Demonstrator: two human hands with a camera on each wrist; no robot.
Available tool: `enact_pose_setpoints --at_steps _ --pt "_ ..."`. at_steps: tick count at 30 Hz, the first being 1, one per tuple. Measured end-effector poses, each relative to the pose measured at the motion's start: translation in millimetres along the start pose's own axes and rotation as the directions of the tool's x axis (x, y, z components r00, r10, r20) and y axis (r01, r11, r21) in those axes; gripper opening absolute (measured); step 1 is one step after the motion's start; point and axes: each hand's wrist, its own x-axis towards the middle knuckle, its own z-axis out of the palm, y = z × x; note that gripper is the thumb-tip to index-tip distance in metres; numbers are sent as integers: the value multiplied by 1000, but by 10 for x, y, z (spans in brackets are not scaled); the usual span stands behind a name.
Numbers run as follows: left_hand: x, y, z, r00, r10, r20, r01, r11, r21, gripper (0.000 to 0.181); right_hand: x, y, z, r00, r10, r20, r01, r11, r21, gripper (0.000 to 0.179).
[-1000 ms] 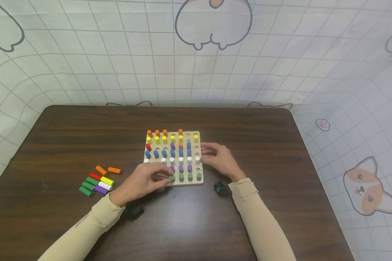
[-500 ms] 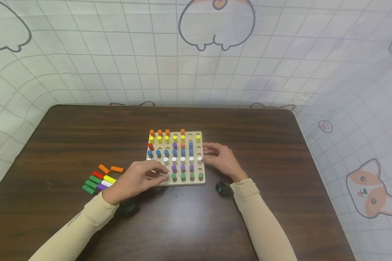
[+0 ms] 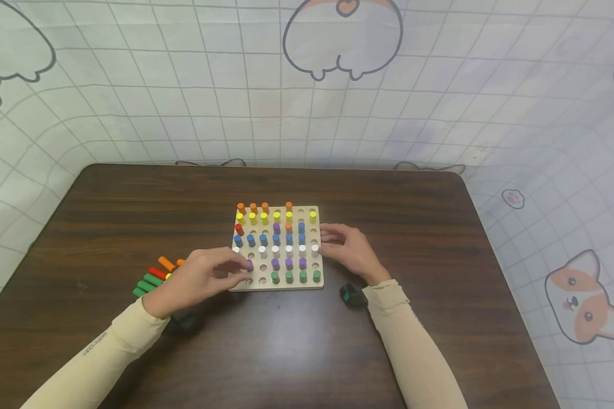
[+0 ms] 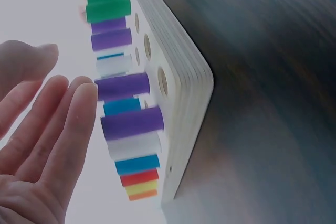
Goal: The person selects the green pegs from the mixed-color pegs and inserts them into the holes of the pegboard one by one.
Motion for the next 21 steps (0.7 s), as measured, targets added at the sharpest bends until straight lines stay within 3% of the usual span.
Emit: enact_pose_setpoints --at_steps 6,21 --pt "-54 -54 -86 1000 -9 -7 9 998 58 25 -5 -10 -2 1000 -4 8 4 1000 7 60" --pt "-212 -162 -284 999 -15 -29 18 995 95 25 -8 -23 3 1000 -9 3 9 1000 11 58"
